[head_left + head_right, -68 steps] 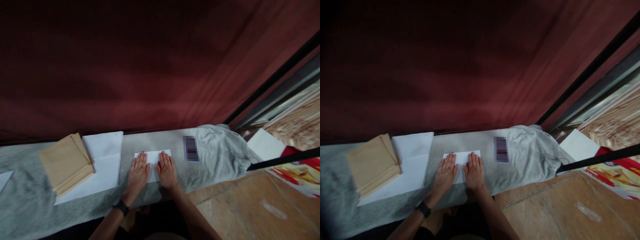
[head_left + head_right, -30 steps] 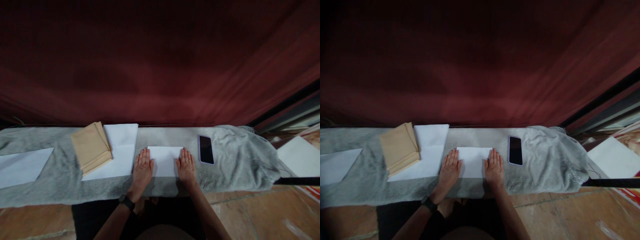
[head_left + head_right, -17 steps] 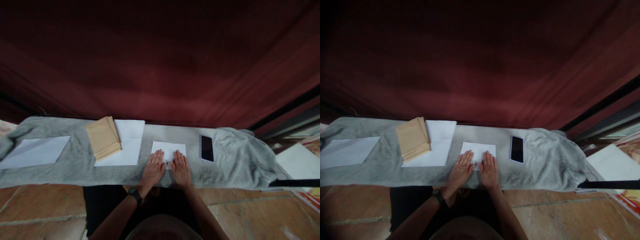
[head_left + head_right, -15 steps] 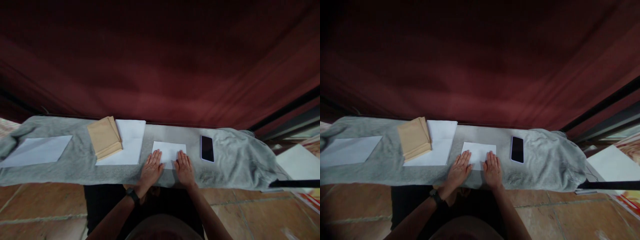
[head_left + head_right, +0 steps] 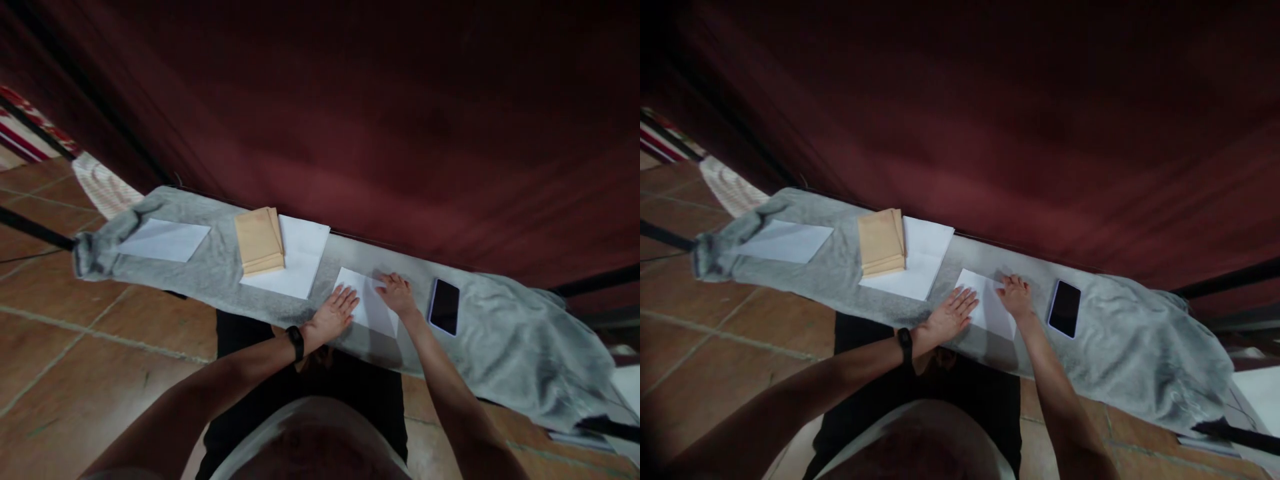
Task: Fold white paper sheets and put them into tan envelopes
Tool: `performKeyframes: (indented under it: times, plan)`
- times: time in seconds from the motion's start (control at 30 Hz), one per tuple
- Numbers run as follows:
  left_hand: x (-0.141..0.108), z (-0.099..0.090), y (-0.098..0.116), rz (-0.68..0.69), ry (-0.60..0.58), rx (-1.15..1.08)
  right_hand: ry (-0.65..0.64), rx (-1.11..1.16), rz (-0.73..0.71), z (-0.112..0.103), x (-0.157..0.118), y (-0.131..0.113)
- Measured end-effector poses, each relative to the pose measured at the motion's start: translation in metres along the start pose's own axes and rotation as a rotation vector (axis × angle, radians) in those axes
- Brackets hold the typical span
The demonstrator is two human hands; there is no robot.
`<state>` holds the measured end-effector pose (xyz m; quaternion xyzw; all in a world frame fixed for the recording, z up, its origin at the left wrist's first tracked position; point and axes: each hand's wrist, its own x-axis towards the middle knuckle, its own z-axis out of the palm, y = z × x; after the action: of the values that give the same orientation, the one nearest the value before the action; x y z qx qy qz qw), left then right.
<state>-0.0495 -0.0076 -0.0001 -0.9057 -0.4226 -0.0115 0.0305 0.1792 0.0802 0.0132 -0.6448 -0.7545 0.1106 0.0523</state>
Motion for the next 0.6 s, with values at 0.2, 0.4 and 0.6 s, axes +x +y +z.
performKeyframes:
  times: [0.2, 0.4, 0.6]
  plan:
    - [0.000, 0.002, 0.001, 0.045, 0.007, 0.028, -0.093, 0.182, 0.034, -0.012, 0.007, 0.017]
    - [-0.001, -0.002, 0.000, 0.078, -0.006, -0.129, -0.115, 0.552, 0.067, -0.023, -0.016, 0.037]
    - [-0.005, -0.019, -0.002, 0.123, -0.037, -0.186, 0.093, 0.893, 0.267, -0.003, -0.060, 0.037]
